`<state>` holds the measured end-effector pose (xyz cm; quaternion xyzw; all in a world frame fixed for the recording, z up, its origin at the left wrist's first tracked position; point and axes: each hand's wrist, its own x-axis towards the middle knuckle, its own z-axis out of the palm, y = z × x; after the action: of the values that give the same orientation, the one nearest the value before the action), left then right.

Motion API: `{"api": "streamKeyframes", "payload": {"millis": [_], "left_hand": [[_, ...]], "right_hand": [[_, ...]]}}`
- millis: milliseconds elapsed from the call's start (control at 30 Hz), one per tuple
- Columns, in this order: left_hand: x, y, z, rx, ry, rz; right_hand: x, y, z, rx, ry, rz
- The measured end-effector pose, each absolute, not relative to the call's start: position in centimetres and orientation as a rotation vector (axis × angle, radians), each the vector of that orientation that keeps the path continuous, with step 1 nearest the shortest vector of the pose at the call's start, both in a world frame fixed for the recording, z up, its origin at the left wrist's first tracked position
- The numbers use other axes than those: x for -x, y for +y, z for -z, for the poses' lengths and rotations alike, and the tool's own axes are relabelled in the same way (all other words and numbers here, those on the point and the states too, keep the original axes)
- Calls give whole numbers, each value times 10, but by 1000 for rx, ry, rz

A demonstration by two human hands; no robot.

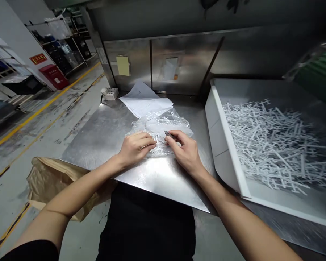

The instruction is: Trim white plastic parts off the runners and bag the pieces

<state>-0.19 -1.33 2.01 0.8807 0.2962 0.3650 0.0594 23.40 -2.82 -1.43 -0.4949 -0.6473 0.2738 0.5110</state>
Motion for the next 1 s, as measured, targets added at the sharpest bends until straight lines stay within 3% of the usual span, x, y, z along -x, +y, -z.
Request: {"api": "streamKeyframes", "payload": {"millis": [267, 1000], "left_hand": [[-2, 3, 6, -2669, 817, -1200], [-3, -6, 5, -2941, 746, -1095]], "right_hand": [[-238, -35, 6, 1212, -1692, -507], [-231, -46, -3, 1135, -1821, -545]]}}
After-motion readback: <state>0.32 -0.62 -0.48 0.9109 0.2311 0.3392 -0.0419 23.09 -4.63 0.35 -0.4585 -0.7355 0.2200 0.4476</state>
